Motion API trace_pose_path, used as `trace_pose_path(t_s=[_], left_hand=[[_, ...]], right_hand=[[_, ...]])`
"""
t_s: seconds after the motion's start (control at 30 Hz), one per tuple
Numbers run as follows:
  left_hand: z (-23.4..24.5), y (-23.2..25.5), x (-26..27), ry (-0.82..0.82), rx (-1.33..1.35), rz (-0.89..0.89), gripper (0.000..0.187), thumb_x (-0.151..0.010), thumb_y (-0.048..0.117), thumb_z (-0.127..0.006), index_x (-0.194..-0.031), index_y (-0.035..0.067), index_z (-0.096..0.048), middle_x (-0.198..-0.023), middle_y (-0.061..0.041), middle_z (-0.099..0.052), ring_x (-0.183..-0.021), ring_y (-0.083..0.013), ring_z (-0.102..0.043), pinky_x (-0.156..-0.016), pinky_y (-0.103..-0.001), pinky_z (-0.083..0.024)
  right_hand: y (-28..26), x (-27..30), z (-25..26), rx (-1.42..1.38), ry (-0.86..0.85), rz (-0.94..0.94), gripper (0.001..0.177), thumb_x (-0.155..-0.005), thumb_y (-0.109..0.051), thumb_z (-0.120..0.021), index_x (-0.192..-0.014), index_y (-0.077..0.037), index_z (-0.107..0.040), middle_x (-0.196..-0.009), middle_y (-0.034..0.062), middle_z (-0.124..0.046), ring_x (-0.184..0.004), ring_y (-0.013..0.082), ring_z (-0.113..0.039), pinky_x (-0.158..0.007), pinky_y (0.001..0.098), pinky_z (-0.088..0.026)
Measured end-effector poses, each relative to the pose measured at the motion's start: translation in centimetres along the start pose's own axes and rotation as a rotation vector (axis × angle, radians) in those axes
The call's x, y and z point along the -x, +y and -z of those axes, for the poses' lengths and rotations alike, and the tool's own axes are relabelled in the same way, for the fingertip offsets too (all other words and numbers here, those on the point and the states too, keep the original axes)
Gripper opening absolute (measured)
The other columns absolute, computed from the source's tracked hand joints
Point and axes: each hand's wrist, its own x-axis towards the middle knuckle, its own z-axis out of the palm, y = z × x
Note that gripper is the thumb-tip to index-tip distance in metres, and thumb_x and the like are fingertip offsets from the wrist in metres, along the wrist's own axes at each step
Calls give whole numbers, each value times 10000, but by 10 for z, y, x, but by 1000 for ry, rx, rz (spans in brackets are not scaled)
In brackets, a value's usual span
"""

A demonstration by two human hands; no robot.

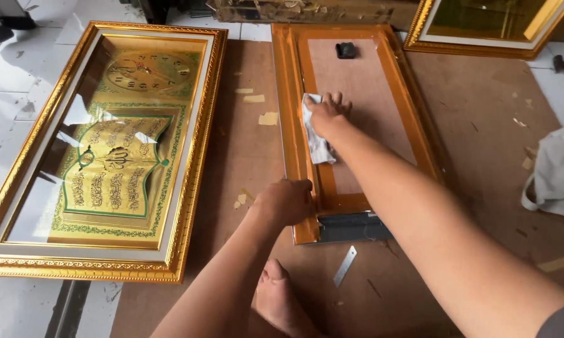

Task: Applying adhesive tape to the back edges of a picture frame to seal and secure the backing.

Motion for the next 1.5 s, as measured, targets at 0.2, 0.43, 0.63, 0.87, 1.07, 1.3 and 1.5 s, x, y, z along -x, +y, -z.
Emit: trace_pose_path(t_s=[0.2, 0.43, 0.63, 0.87, 1.07, 1.3, 1.5], left_hand=[[19, -4, 6, 60, -621, -556, 245, -1090, 187, -640, -1215, 133, -844, -1300, -72, -776, -893, -262, -789, -734, -387, -683], [7, -26, 10, 79, 50, -125, 616, -963, 709, -674, -1484, 380, -686, -1277, -104, -790, -1236, -385, -779, -1015, -536, -655], [25, -15, 55, 147, 3, -103, 602, -1014, 598, -611, -1573, 377, -587, -1439, -88, -699, -1298, -397, -745, -1036, -533, -633], [35, -15, 57, 126, 7, -121, 578, -1030, 555, -650, -1565, 343, -595, -1481, -73, -692, -1308, -394, -732, -1041, -552, -632], [36, -11, 60, 94, 14, -115, 556, -1041, 502, -689, -1558, 308, -623, -1374, -108, -746, -1273, -397, -755, -1022, -541, -635], [51, -5, 76, 42, 76, -108, 555, -1032, 419, -723, -1557, 261, -635, -1359, -146, -759, -1286, -421, -749, -1050, -539, -623], [45, -16, 57, 66, -8, -124, 649, -920, 348, -861, -1533, 301, -651, -1322, -118, -784, -1243, -415, -769, -1052, -557, -625]], right_hand=[[11, 100, -29, -26, -69, 17, 691, -1204, -189, -243, -1776, -572, -176, -1691, 91, -417, -1592, 369, -301, -1300, 646, -273], [17, 318, -12, -310, -74, 11, 636, -1223, -577, -205, -1664, -261, -537, -1653, 142, -551, -1623, 367, -400, -1365, 567, -199], [185, 304, -120, 192, 181, 182, 647, -1110, -212, -425, -1732, -391, -416, -1405, 27, -634, -1359, 330, -540, -1045, 600, -463], [208, 358, -85, -47, 32, -327, 536, -1047, -577, -545, -1435, -253, -723, -1818, 12, -277, -1609, 389, -256, -1151, 773, -359], [126, 340, -88, -250, 412, 337, 116, -988, -259, -807, -1045, -169, -760, -1317, 73, -722, -1276, 357, -647, -1004, 516, -505], [119, 336, -107, -3, 0, 518, 261, -986, -283, -828, -1234, -297, -748, -1124, -73, -793, -1212, 266, -621, -997, 521, -447], [130, 311, -144, 27, -67, 344, 254, -901, -429, -885, -1101, -362, -742, -989, -125, -832, -1127, 224, -743, -963, 486, -553]])
